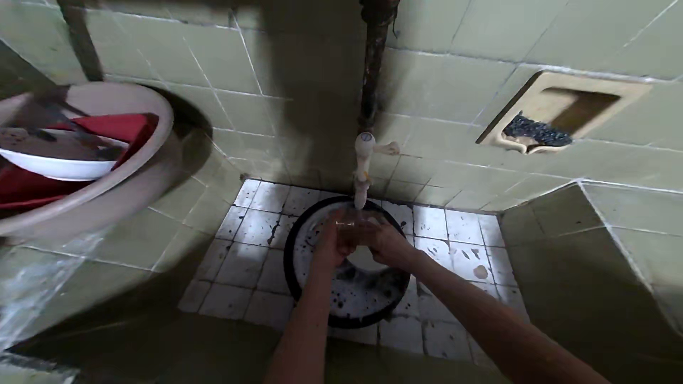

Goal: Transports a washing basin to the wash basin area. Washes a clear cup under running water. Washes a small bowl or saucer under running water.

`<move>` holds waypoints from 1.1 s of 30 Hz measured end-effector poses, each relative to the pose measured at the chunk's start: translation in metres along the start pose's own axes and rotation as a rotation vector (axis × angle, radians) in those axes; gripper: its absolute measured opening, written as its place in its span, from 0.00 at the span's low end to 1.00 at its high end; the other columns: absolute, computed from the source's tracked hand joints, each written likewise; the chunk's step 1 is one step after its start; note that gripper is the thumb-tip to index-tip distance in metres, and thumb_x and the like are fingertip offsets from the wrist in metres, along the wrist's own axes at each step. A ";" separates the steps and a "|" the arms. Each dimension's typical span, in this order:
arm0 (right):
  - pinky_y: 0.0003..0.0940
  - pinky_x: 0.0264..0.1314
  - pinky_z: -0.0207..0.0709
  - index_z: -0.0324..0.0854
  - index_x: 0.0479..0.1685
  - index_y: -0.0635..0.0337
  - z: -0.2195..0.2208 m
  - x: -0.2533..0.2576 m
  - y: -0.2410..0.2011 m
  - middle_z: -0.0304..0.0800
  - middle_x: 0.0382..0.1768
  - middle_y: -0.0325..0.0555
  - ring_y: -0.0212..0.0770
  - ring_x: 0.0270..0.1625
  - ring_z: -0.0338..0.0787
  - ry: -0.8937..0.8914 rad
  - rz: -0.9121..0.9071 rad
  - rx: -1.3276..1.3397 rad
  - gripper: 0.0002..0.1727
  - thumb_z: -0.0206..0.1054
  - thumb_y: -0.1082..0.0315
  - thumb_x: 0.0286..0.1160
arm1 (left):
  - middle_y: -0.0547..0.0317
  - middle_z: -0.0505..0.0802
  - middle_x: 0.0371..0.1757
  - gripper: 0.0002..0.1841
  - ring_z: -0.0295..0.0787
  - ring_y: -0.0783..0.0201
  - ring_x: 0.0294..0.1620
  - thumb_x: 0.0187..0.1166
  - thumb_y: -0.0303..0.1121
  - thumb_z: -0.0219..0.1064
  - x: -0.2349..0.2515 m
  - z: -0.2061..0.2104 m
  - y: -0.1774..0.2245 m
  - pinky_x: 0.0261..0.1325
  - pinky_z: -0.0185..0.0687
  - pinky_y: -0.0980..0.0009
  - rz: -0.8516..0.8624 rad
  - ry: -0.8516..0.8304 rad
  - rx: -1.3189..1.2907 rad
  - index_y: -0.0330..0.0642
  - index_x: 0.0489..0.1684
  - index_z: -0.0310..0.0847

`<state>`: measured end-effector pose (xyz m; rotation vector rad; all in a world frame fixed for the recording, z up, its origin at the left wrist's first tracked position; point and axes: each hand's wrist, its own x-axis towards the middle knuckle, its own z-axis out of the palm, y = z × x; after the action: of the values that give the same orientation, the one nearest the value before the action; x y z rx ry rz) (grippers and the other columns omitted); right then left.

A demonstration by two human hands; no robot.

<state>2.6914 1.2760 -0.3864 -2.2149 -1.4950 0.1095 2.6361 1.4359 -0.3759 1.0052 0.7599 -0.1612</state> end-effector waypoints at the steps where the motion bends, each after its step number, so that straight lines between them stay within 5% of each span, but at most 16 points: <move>1: 0.65 0.81 0.67 0.94 0.54 0.56 -0.006 0.013 0.000 0.93 0.62 0.50 0.55 0.71 0.86 -0.057 0.045 0.076 0.20 0.75 0.81 0.60 | 0.54 0.87 0.37 0.30 0.81 0.63 0.29 0.90 0.61 0.43 0.001 0.000 0.000 0.30 0.78 0.69 0.016 0.018 0.010 0.44 0.59 0.79; 2: 0.60 0.73 0.75 0.94 0.48 0.59 -0.012 0.027 -0.002 0.95 0.55 0.53 0.54 0.64 0.90 -0.070 0.134 0.215 0.12 0.75 0.77 0.65 | 0.48 0.89 0.49 0.35 0.85 0.57 0.42 0.90 0.64 0.39 0.002 -0.001 0.000 0.44 0.82 0.61 0.046 0.012 -0.022 0.42 0.69 0.76; 6: 0.30 0.48 0.83 0.80 0.50 0.66 -0.041 0.068 -0.018 0.87 0.36 0.42 0.30 0.38 0.86 0.048 0.642 1.010 0.07 0.64 0.72 0.82 | 0.47 0.85 0.64 0.37 0.86 0.56 0.57 0.90 0.64 0.34 0.010 0.004 -0.013 0.60 0.83 0.57 0.326 -0.008 -0.204 0.43 0.82 0.65; 10: 0.49 0.46 0.84 0.84 0.54 0.62 -0.018 0.079 -0.029 0.90 0.38 0.50 0.44 0.40 0.89 0.194 0.782 0.848 0.19 0.65 0.53 0.85 | 0.50 0.87 0.61 0.30 0.90 0.58 0.50 0.92 0.57 0.47 0.011 0.003 -0.018 0.51 0.90 0.58 0.455 0.052 -0.169 0.48 0.84 0.61; 12: 0.61 0.61 0.80 0.86 0.64 0.61 -0.017 0.066 -0.039 0.93 0.51 0.56 0.54 0.56 0.92 0.019 0.447 0.403 0.18 0.62 0.59 0.88 | 0.62 0.88 0.37 0.23 0.86 0.69 0.32 0.92 0.55 0.46 0.013 -0.003 -0.011 0.34 0.85 0.69 0.373 0.057 -0.279 0.49 0.61 0.78; 14: 0.61 0.74 0.73 0.90 0.60 0.59 -0.013 0.052 -0.025 0.91 0.62 0.51 0.54 0.70 0.86 -0.094 -0.046 0.062 0.15 0.69 0.65 0.80 | 0.62 0.87 0.27 0.24 0.82 0.70 0.22 0.91 0.56 0.46 0.008 -0.013 -0.005 0.23 0.82 0.72 0.252 0.004 -0.253 0.46 0.50 0.79; 17: 0.64 0.76 0.73 0.93 0.50 0.48 -0.014 0.054 0.011 0.93 0.62 0.43 0.52 0.72 0.86 -0.079 -0.419 -0.116 0.12 0.70 0.55 0.77 | 0.55 0.91 0.40 0.24 0.87 0.63 0.33 0.90 0.53 0.51 0.007 -0.013 0.003 0.34 0.84 0.64 0.177 -0.007 -0.090 0.44 0.60 0.82; 19: 0.65 0.82 0.63 0.93 0.48 0.57 -0.015 0.055 0.005 0.94 0.56 0.47 0.50 0.68 0.87 -0.175 -0.109 0.078 0.12 0.76 0.61 0.71 | 0.55 0.90 0.42 0.22 0.86 0.63 0.36 0.89 0.52 0.53 0.007 -0.007 0.000 0.36 0.84 0.64 0.202 0.014 -0.098 0.45 0.63 0.81; 20: 0.52 0.81 0.66 0.90 0.52 0.66 -0.017 0.059 -0.007 0.94 0.54 0.52 0.46 0.65 0.87 -0.197 0.167 0.308 0.14 0.75 0.69 0.69 | 0.56 0.90 0.42 0.21 0.85 0.64 0.35 0.89 0.50 0.54 0.007 -0.006 -0.002 0.36 0.83 0.66 0.234 0.018 -0.102 0.46 0.64 0.79; 21: 0.39 0.67 0.78 0.87 0.53 0.68 -0.021 0.064 -0.021 0.92 0.48 0.51 0.40 0.53 0.89 -0.160 0.458 0.599 0.13 0.71 0.76 0.70 | 0.58 0.89 0.39 0.19 0.84 0.68 0.30 0.90 0.49 0.54 0.007 -0.005 -0.005 0.31 0.82 0.70 0.283 0.043 -0.082 0.45 0.64 0.78; 24: 0.34 0.35 0.76 0.78 0.53 0.60 -0.027 0.068 -0.057 0.79 0.33 0.42 0.35 0.32 0.79 0.074 0.987 1.074 0.08 0.61 0.74 0.78 | 0.54 0.91 0.44 0.21 0.88 0.66 0.35 0.92 0.45 0.55 0.005 -0.009 -0.007 0.38 0.86 0.68 0.350 0.028 0.001 0.43 0.75 0.72; 26: 0.36 0.52 0.82 0.82 0.61 0.62 -0.018 0.047 -0.058 0.88 0.47 0.45 0.35 0.47 0.87 0.056 0.697 0.789 0.14 0.61 0.75 0.79 | 0.50 0.92 0.49 0.23 0.89 0.61 0.42 0.91 0.47 0.54 0.008 -0.011 -0.008 0.43 0.87 0.62 0.321 -0.006 0.012 0.42 0.74 0.74; 27: 0.45 0.72 0.77 0.85 0.64 0.65 -0.011 0.040 -0.047 0.91 0.58 0.50 0.41 0.63 0.88 -0.015 0.456 0.521 0.18 0.63 0.80 0.76 | 0.50 0.90 0.50 0.23 0.87 0.60 0.43 0.91 0.48 0.53 0.010 -0.012 -0.007 0.46 0.86 0.61 0.286 -0.018 -0.025 0.41 0.72 0.75; 28: 0.62 0.86 0.57 0.87 0.64 0.65 -0.009 0.034 -0.033 0.88 0.67 0.52 0.50 0.78 0.80 -0.094 0.188 0.243 0.22 0.67 0.84 0.68 | 0.52 0.90 0.48 0.22 0.87 0.61 0.41 0.91 0.48 0.53 0.011 -0.012 -0.007 0.43 0.86 0.62 0.247 -0.019 -0.056 0.42 0.69 0.76; 30: 0.81 0.85 0.47 0.91 0.58 0.50 -0.011 0.030 0.004 0.89 0.67 0.46 0.56 0.79 0.79 -0.105 -0.282 -0.176 0.24 0.79 0.79 0.60 | 0.53 0.91 0.44 0.20 0.89 0.62 0.38 0.89 0.47 0.56 0.010 -0.009 -0.006 0.41 0.88 0.63 0.209 -0.042 -0.099 0.41 0.64 0.79; 33: 0.72 0.91 0.44 0.94 0.52 0.53 -0.017 0.028 0.008 0.92 0.63 0.45 0.50 0.76 0.82 -0.141 -0.190 -0.091 0.23 0.76 0.86 0.56 | 0.52 0.91 0.44 0.19 0.90 0.61 0.38 0.90 0.44 0.56 0.012 -0.002 -0.006 0.41 0.88 0.64 0.203 -0.059 -0.171 0.39 0.64 0.78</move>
<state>2.7147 1.2935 -0.3695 -2.1599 -1.8124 0.1422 2.6409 1.4364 -0.3884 0.9045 0.6027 0.0487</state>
